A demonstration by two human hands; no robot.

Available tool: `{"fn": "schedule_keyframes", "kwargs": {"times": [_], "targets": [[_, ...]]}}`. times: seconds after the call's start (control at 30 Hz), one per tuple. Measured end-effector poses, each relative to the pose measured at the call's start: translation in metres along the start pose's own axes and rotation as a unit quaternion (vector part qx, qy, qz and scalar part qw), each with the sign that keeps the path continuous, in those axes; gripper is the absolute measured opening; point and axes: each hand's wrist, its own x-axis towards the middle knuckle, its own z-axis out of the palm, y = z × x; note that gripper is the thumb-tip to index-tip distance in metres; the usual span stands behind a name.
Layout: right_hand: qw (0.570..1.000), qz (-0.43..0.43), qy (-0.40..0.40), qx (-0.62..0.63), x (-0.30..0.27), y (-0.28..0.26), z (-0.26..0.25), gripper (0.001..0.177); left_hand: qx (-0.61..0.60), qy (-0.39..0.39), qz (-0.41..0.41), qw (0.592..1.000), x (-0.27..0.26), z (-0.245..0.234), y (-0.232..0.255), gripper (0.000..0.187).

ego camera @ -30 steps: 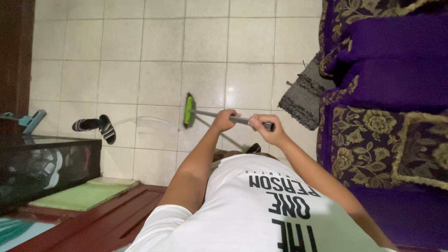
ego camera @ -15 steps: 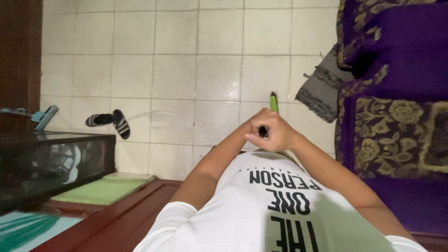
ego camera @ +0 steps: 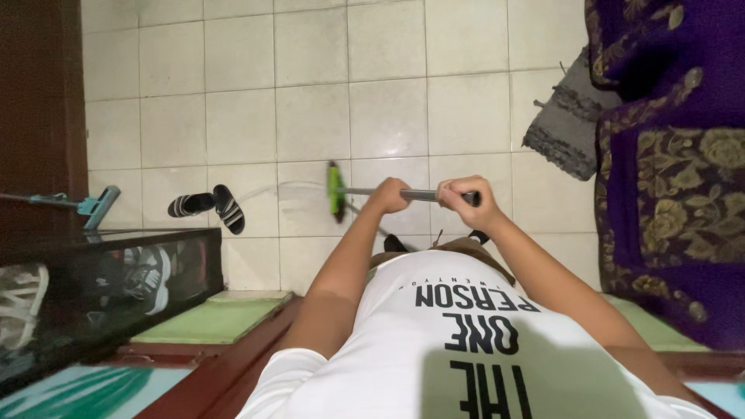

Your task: The person sweeps the tiled floor using a broom, moving around furniture and objects like a fan, chairs, and cabinets.

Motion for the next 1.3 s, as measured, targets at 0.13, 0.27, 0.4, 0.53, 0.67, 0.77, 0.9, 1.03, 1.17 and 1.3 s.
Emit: {"fn": "schedule_keyframes", "kwargs": {"times": [0.13, 0.27, 0.4, 0.53, 0.67, 0.77, 0.9, 1.03, 1.17, 1.3], "targets": [[1.0, 0.015, -0.01, -0.001, 0.001, 0.009, 0.037, 0.042, 0.031, -0.002, -0.051, 0.998, -0.033, -0.02, -0.027, 0.028], [0.999, -0.024, 0.023, -0.026, 0.0, -0.029, 0.041, 0.039, -0.014, 0.026, 0.032, 0.999, -0.017, -0.004, -0.025, 0.035], [0.986, -0.01, 0.033, -0.166, 0.008, -0.082, 0.043, 0.04, -0.086, 0.041, 0.107, 0.99, 0.026, 0.028, -0.001, 0.035], [0.956, -0.024, 0.005, -0.291, 0.031, -0.095, 0.064, 0.03, -0.198, -0.047, 0.214, 0.955, 0.062, 0.03, 0.01, 0.015], [0.949, -0.098, -0.034, -0.298, 0.055, -0.073, 0.069, 0.034, -0.288, -0.139, 0.156, 0.935, 0.08, 0.019, 0.02, 0.018], [0.959, -0.06, -0.02, -0.275, 0.068, -0.051, 0.051, 0.033, -0.208, -0.103, 0.128, 0.964, 0.091, 0.011, -0.002, 0.023], [0.975, 0.002, 0.019, -0.222, 0.083, -0.021, 0.026, 0.036, -0.091, 0.021, 0.089, 0.992, 0.093, 0.002, -0.051, 0.029], [0.988, 0.031, 0.036, -0.146, 0.099, 0.013, -0.001, 0.04, -0.049, 0.025, 0.031, 0.998, 0.1, -0.025, -0.084, 0.025], [0.997, 0.044, 0.052, -0.046, 0.131, 0.057, -0.019, 0.036, 0.04, 0.055, -0.014, 0.998, 0.098, -0.068, -0.094, 0.041], [1.0, 0.016, 0.009, 0.007, 0.16, 0.059, -0.046, 0.041, 0.028, 0.03, -0.099, 0.994, 0.117, -0.104, -0.074, 0.041]]}}
